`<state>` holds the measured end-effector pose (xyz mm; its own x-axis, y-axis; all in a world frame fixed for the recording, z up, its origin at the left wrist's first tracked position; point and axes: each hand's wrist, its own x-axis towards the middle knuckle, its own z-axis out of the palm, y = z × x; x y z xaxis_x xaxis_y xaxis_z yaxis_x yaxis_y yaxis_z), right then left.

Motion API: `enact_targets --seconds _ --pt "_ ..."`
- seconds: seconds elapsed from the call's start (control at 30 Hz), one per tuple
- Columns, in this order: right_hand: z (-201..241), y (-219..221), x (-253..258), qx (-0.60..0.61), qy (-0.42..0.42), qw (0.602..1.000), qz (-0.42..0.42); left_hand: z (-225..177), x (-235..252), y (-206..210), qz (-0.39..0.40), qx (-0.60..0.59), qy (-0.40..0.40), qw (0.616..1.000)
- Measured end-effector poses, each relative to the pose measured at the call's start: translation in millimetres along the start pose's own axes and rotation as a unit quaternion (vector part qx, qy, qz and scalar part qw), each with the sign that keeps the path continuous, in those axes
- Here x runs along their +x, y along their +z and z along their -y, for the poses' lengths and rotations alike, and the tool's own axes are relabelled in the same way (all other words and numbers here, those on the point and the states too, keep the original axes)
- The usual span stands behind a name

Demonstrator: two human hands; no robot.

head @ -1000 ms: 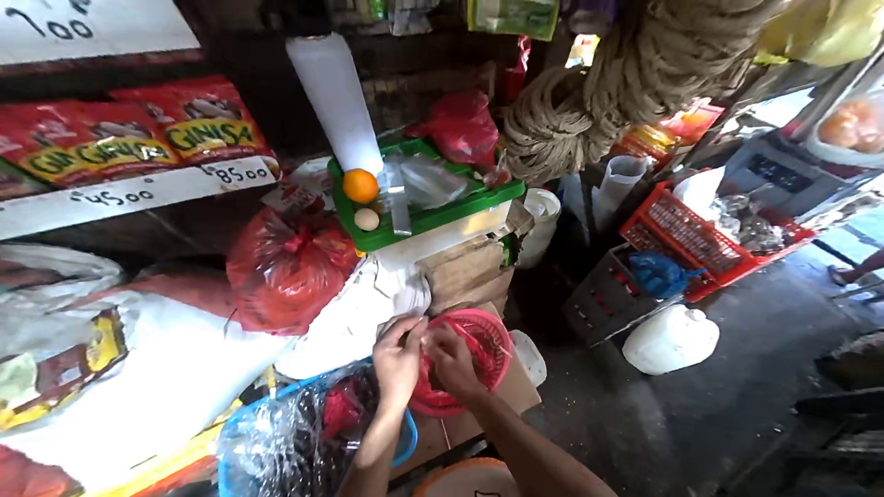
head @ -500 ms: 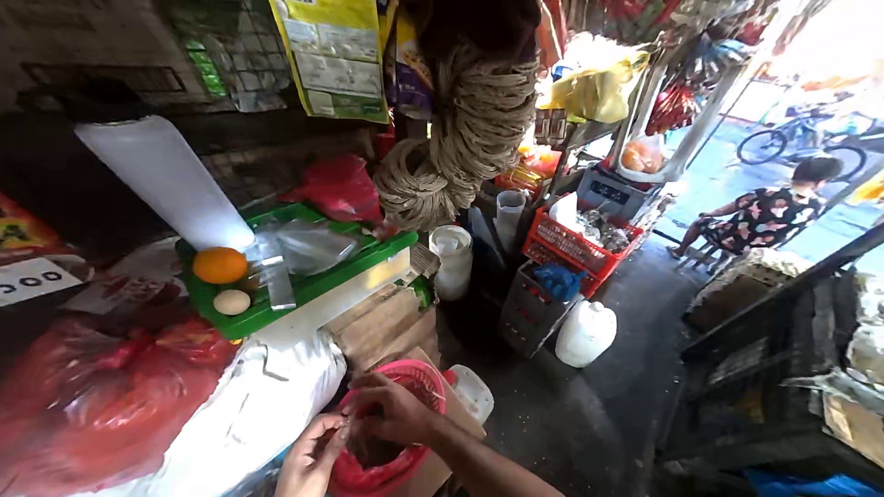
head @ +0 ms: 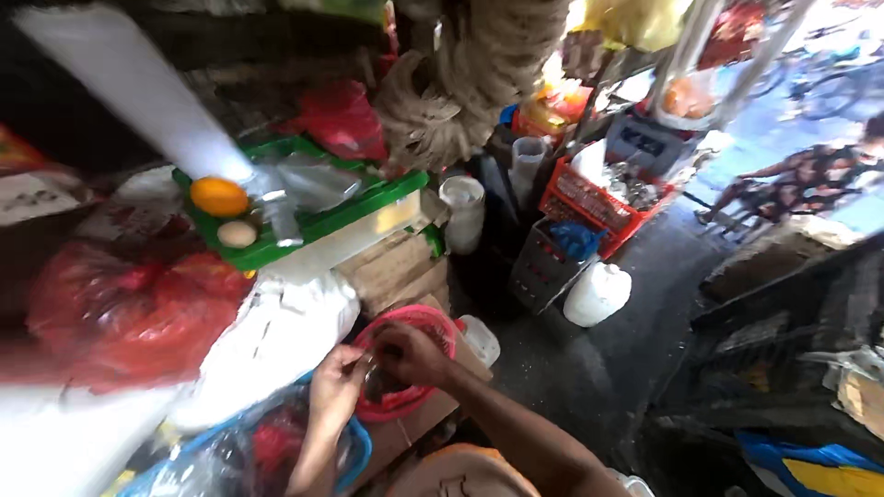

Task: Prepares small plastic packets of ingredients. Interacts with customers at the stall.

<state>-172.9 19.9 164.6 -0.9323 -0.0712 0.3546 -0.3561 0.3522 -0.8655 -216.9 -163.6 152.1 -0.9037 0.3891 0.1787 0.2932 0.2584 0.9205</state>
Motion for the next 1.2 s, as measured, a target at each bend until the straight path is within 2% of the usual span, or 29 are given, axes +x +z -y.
enact_targets --seconds 0.1,0.2,0.3,0.43,0.5,0.73,0.83,0.97,1.1,1.2 --pt "4.0 1.5 -2.2 -0.085 0.068 0.993 0.041 -3.4 -2.8 -1.6 0.006 0.012 -0.039 0.999" --pt "-4.0 10.3 -6.0 -0.095 0.074 0.991 0.066 2.6 -11.0 -4.2 -0.017 -0.001 -0.064 0.998" --pt "-14.2 24.0 -9.8 -0.057 0.066 0.995 0.057 21.5 -27.8 -2.5 -0.011 -0.077 -0.016 0.997" --pt "-29.3 44.0 -10.4 0.111 0.187 0.976 0.028 41.0 -45.3 6.9 -0.009 -0.158 -0.011 0.987" --pt "-31.3 52.1 -6.4 0.151 0.231 0.961 0.018 49.2 -53.9 9.5 -0.01 -0.168 -0.031 0.985" --pt "-45.1 77.5 7.6 0.147 0.287 0.946 0.038 66.0 -77.5 -0.9 -0.039 -0.151 -0.063 0.986" --pt "-50.4 84.3 20.9 0.152 0.318 0.936 0.016 72.2 -86.5 -8.6 -0.042 -0.168 -0.069 0.983" --pt "-59.1 93.7 32.0 0.155 0.287 0.945 0.024 71.3 -97.4 -38.9 -0.044 -0.115 -0.128 0.984" --pt "-78.8 127.7 25.8 0.008 0.209 0.971 0.12 106.2 -81.8 -96.9 -0.151 -0.022 -0.205 0.967" --pt "-79.9 173.0 2.4 -0.194 0.154 0.936 0.25 135.6 -63.1 -126.2 -0.196 0.018 -0.271 0.942"
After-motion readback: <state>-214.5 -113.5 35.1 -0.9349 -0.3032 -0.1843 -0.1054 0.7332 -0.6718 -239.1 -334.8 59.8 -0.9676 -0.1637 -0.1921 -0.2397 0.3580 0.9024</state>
